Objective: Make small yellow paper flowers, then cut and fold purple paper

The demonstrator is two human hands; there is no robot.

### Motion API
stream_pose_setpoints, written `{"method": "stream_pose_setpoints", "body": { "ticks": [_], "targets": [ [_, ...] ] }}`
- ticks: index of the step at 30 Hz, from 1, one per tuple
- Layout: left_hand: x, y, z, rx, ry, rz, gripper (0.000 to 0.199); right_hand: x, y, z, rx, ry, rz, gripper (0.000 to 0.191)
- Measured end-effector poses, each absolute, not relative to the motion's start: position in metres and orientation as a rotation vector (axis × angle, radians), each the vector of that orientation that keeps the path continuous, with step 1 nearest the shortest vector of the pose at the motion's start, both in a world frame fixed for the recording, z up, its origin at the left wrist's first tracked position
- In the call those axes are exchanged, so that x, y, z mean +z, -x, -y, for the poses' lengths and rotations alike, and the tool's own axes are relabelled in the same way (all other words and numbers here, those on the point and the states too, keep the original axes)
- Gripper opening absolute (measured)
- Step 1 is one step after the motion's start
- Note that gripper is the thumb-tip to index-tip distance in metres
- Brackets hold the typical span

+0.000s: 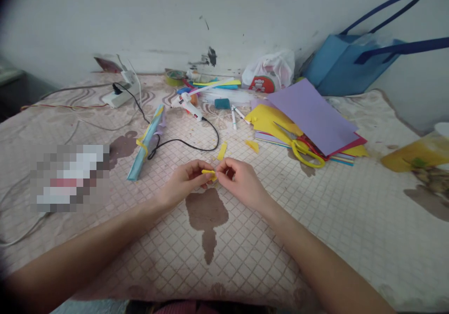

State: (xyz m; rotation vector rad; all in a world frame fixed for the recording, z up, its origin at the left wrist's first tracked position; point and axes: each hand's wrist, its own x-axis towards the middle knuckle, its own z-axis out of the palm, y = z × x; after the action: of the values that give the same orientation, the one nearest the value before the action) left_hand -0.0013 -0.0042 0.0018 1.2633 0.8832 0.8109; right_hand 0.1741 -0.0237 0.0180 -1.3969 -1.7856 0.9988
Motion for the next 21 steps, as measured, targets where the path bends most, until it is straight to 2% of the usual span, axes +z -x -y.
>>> {"method": "stream_pose_setpoints", "body": {
  "ticks": [6, 13, 21],
  "targets": [
    [-0.0008, 0.0017, 0.0029, 0.808, -1.296, -0.911, 0.017, 0.0217, -0.1711, 0.0264, 0.911, 1.376, 1.793, 0.007],
    [0.0007, 0.0016, 0.0054, 0.782, -1.357, -0.910, 0.022, 0.0200, -0.1700, 0.0265, 0.705, 1.385, 1.896, 0.002],
    [0.0048, 0.0013, 0.0050, 0.766, -1.334, -0.926, 0.019, 0.0199, -0.1718, 0.0257, 0.668, 1.374, 1.913, 0.003]
  ]
}}
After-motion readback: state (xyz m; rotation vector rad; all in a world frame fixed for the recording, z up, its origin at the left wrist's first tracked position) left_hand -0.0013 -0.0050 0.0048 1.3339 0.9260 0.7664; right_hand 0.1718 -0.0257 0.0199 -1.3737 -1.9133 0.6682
